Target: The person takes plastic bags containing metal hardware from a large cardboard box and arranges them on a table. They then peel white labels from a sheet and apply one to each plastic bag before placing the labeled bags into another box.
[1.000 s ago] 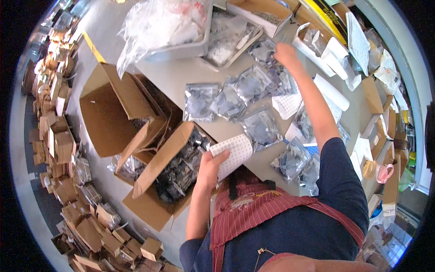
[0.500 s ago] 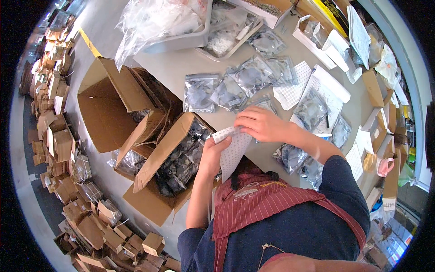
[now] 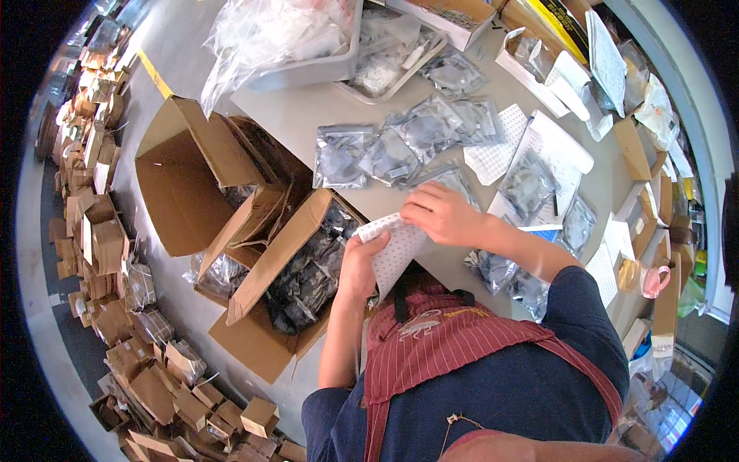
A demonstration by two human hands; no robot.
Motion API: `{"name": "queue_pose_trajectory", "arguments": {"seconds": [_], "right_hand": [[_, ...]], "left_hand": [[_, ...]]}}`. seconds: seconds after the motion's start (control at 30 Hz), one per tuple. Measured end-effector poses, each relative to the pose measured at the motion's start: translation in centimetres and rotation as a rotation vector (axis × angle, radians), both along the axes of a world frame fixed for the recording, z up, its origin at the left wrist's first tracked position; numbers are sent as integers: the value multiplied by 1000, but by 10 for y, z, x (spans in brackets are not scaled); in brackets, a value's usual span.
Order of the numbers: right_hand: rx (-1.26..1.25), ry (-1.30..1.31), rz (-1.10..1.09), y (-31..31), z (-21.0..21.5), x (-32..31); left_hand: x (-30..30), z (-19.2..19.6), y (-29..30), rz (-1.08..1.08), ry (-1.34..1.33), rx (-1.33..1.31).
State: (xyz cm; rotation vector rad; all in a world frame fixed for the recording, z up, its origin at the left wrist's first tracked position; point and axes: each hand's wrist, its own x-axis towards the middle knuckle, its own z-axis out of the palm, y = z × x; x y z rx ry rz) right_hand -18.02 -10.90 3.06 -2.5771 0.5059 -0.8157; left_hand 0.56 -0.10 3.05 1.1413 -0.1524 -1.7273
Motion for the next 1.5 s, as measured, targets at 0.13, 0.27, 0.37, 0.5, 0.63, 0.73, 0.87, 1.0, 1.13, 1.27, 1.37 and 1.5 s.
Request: {"name": "queue_pose_trajectory", "arguments": {"seconds": [0.13,0.27,0.37,0.5,0.63,0.73,0.87,1.0,1.13,1.27,1.37,1.5], "right_hand": [[-124,16,22,0,-1,-2],[-15,36,71,-9,-15,-5],[417,127,-312,-50,-14,-2],[373,332,-572,-139,-68,-33],[168,589,-626,-147,-66,-13],[-52,725,-677,-140,-53,5],[278,479,-379,-123,-46,31],[334,507,-285,-103,-69,42],[108,639,-417,-94,-59,50],[337,603,-290,-70,-16,53],[457,293,38,-45,-14,51],[582,213,263,-35,-13,52]], "left_hand": [[2,-9,0,7,28,10],[7,-17,1,72,149,77],[15,-12,4,148,174,109],[22,-11,7,214,209,65],[34,-21,17,240,205,23],[40,-25,25,242,172,39],[44,-26,26,207,127,48],[48,-20,23,186,99,44],[52,-15,24,214,107,29],[57,-14,26,198,63,49],[58,-16,25,166,77,32],[57,4,17,61,92,-2]]}}
